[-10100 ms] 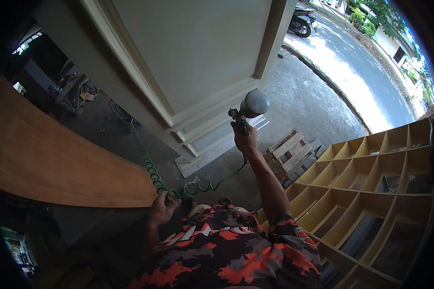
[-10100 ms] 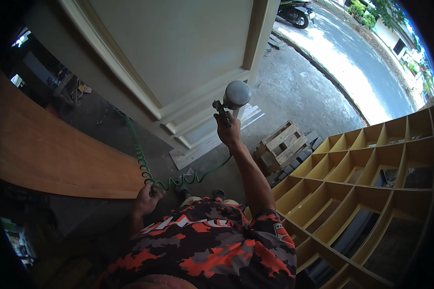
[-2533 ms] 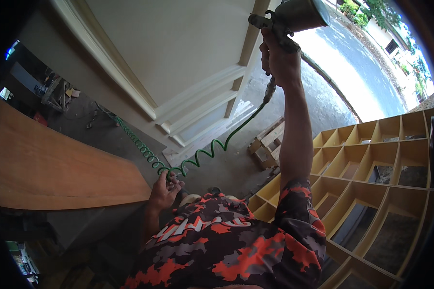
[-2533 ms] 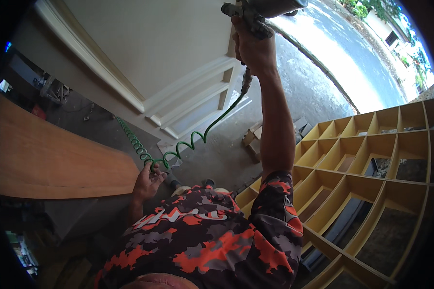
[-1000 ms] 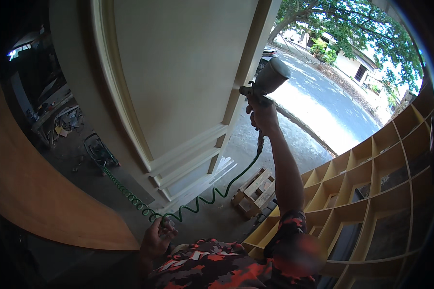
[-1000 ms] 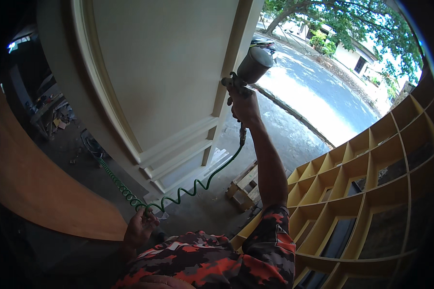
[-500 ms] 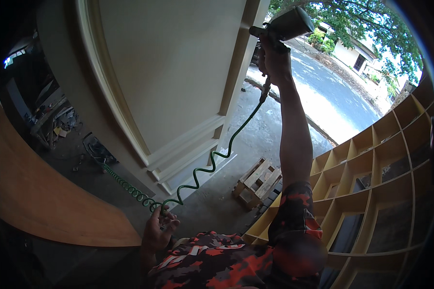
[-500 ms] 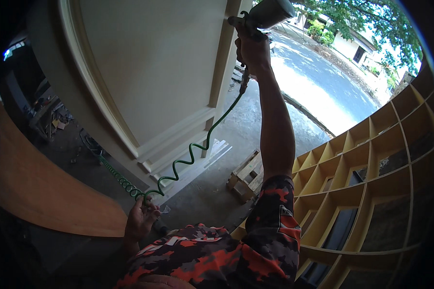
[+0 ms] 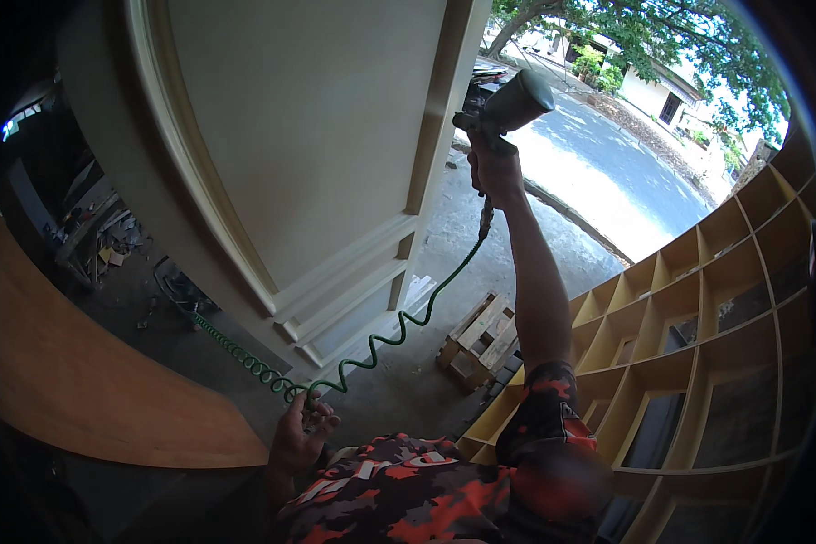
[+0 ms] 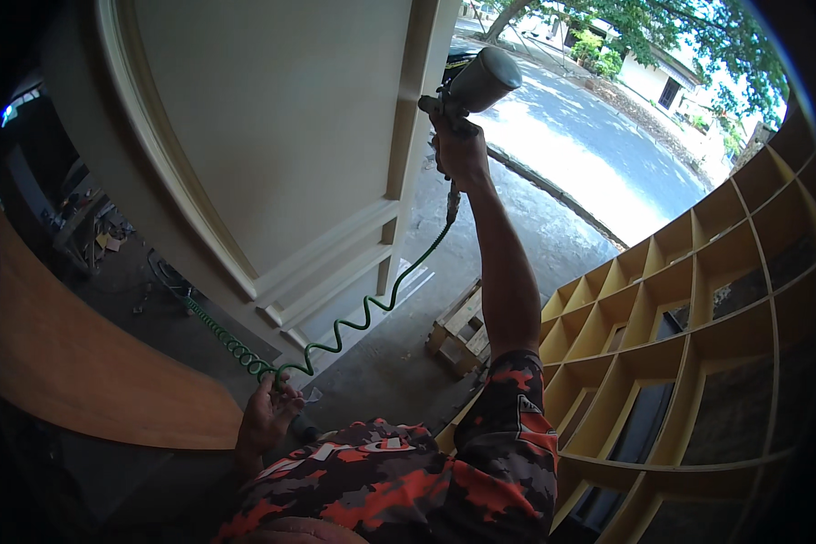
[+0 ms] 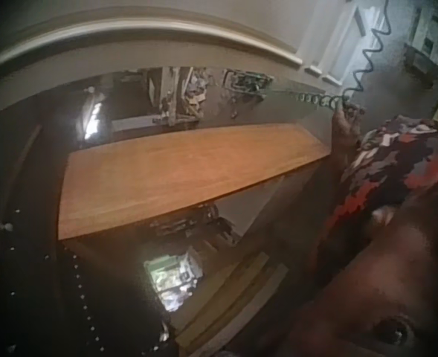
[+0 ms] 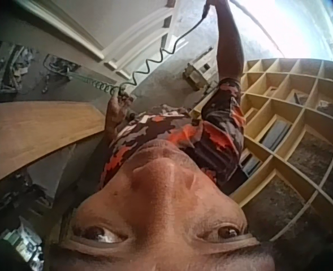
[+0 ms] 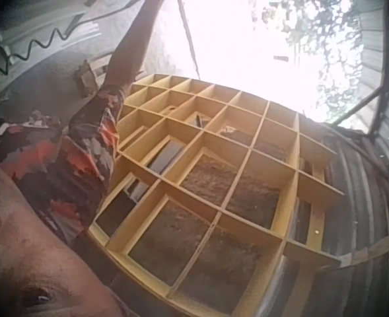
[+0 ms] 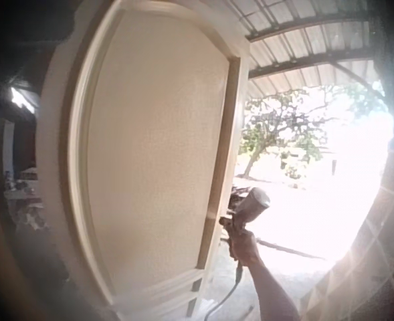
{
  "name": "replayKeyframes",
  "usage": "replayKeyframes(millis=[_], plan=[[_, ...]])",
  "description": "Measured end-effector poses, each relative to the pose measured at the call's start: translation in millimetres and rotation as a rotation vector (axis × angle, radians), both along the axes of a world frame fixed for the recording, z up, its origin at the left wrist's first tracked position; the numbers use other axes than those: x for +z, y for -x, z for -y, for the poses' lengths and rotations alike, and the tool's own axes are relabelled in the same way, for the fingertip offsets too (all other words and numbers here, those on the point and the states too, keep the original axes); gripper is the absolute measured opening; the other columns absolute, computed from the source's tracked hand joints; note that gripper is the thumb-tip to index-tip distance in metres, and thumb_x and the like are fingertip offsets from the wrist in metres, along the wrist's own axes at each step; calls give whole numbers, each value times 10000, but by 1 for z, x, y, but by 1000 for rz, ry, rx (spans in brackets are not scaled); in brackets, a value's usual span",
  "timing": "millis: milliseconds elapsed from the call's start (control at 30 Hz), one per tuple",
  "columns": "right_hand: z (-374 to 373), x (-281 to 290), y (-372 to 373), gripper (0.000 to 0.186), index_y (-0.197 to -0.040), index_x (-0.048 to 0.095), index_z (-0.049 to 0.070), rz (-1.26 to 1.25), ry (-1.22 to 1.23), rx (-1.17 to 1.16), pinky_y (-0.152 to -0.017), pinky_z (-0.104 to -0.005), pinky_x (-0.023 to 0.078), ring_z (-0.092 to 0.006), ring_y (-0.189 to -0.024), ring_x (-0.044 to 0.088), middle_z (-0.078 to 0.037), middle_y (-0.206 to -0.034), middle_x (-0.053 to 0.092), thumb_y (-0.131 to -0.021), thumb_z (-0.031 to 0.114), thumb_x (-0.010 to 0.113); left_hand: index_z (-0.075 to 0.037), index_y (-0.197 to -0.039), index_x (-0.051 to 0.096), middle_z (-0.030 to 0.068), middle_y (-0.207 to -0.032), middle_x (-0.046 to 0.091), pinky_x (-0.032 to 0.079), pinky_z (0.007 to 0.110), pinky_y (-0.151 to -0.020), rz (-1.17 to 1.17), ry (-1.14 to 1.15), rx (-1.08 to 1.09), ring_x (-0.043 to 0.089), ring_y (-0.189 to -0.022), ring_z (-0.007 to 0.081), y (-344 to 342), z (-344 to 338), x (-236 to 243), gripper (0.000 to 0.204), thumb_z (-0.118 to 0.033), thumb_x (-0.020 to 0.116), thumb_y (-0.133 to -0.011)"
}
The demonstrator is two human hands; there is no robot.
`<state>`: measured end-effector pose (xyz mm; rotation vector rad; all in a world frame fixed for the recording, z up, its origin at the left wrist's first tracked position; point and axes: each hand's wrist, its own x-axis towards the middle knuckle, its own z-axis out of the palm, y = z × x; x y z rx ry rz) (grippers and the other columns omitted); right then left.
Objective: The person uses a spray gun connected to a compressor to apply paint to a large wooden shelving unit and a door frame, moving the nozzle in controlled strokes across the surfaces.
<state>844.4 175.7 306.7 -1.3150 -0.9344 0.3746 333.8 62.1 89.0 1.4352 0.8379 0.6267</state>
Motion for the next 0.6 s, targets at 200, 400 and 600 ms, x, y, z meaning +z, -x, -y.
replayKeyframes(millis=[200,400,600], plan=[[13,-59,-4,384,-902,686,68,-8,169,56,-397,-297,297,-64,-427,429,33,-614,528,-1078,409,689,31,-1402,516,39,-1059,627,525,332,-1038,-100,-28,-35,683,-1110,157,3,3,-2,526,-164,801,-1005],[5,-43,-5,444,-862,651,55,-25,165,31,-384,-314,329,-81,-416,434,3,-621,554,-1078,442,682,37,-1406,540,40,-1038,654,530,335,-1008,-168,-50,-24,679,-1063,150,4,7,8,533,-191,798,-999],[9,36,-13,352,-824,601,131,-27,-55,121,-383,-293,277,-82,-398,432,33,-566,481,-1092,343,687,35,-1418,533,48,-1039,655,532,347,-1024,-162,-126,-18,681,-1088,156,-9,6,13,540,-140,801,-984]])
